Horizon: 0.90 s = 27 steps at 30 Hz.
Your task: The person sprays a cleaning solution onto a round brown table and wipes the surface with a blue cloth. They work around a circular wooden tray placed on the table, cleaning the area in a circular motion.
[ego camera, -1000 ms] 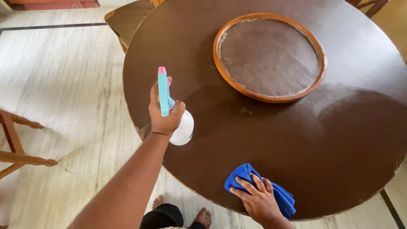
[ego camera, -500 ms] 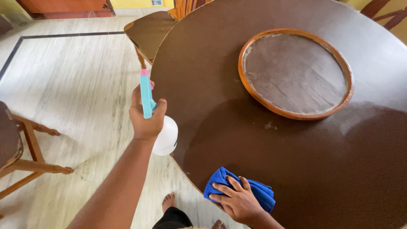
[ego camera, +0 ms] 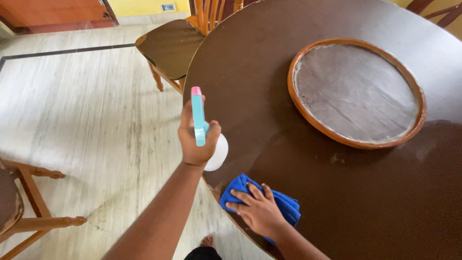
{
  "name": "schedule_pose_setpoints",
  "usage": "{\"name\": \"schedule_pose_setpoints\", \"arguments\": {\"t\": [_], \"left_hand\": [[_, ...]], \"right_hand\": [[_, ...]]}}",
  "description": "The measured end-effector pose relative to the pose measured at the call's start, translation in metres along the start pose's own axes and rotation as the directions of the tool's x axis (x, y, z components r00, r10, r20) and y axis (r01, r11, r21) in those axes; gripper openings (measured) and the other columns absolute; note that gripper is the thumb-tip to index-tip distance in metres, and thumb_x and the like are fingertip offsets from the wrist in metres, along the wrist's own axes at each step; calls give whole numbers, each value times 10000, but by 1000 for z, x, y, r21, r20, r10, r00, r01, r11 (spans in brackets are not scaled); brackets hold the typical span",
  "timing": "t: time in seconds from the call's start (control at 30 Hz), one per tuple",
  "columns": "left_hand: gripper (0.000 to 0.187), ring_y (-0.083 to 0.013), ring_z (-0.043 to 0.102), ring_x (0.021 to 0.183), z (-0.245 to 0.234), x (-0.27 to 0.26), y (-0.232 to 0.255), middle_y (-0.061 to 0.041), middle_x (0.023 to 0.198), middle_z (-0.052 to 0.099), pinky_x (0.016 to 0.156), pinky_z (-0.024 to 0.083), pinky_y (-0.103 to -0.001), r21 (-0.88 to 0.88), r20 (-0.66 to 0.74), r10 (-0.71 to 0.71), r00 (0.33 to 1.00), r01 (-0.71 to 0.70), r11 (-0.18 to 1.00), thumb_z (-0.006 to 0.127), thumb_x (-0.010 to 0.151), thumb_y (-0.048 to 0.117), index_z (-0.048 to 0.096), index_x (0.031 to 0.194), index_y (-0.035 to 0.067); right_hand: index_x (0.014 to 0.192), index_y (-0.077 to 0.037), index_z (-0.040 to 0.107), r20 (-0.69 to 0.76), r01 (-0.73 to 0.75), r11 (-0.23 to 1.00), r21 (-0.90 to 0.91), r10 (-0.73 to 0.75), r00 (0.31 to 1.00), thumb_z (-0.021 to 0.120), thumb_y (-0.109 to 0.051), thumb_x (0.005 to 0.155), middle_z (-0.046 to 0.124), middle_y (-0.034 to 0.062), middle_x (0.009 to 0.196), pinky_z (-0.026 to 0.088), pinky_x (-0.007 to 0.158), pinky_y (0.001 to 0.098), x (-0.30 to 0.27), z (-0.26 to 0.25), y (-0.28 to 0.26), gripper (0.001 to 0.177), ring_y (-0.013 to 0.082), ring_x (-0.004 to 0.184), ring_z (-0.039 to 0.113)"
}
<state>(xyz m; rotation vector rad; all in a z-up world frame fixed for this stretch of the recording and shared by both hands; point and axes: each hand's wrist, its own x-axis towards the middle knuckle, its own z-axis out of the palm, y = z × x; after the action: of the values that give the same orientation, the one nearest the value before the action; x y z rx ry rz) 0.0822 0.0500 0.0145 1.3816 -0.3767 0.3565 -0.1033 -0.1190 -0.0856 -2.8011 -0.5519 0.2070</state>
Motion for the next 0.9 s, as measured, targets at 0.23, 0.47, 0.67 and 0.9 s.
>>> {"name": "schedule_pose_setpoints", "arguments": {"t": [0.23, 0.47, 0.67, 0.9], "left_hand": [[648, -216, 579, 1303, 4, 9, -6, -160, 1477, 565, 938, 553, -321, 26, 131, 31, 991, -35, 999, 650, 859, -10, 462, 1479, -13], [694, -215, 612, 1251, -5, 12, -9, -173, 1473, 555, 957, 553, -333, 92, 243, 53, 969, -78, 993, 684, 868, 52, 408, 1502, -3], [709, -114, 624, 873, -4, 12, -7, -149, 1343, 609, 808, 564, -284, 53, 252, -81, 964, 69, 996, 674, 860, 91, 403, 1509, 1], [712, -131, 598, 819, -2, 11, -9, -99, 1421, 609, 799, 559, -294, 100, 235, -101, 967, 80, 992, 666, 814, 71, 429, 1483, 21]], "right_hand": [[1404, -515, 553, -179, -431, 892, -140, 405, 897, 526, -369, 958, 416, -107, 1561, 234, 1128, 623, 52, -6, 62, 470, 305, 1455, 323], [1395, -481, 587, -472, -662, 744, -90, 553, 686, 542, -375, 980, 471, -80, 1574, 316, 1101, 593, 49, -9, 132, 431, 305, 1433, 415], [1370, -469, 602, -456, -655, 744, -134, 540, 708, 582, -312, 922, 495, -85, 1543, 311, 1094, 567, 53, 1, 104, 476, 289, 1422, 401], [1335, -431, 616, -370, -472, 878, -82, 413, 832, 601, -261, 868, 502, -57, 1479, 296, 1082, 565, 28, 19, 14, 497, 327, 1375, 397]]}}
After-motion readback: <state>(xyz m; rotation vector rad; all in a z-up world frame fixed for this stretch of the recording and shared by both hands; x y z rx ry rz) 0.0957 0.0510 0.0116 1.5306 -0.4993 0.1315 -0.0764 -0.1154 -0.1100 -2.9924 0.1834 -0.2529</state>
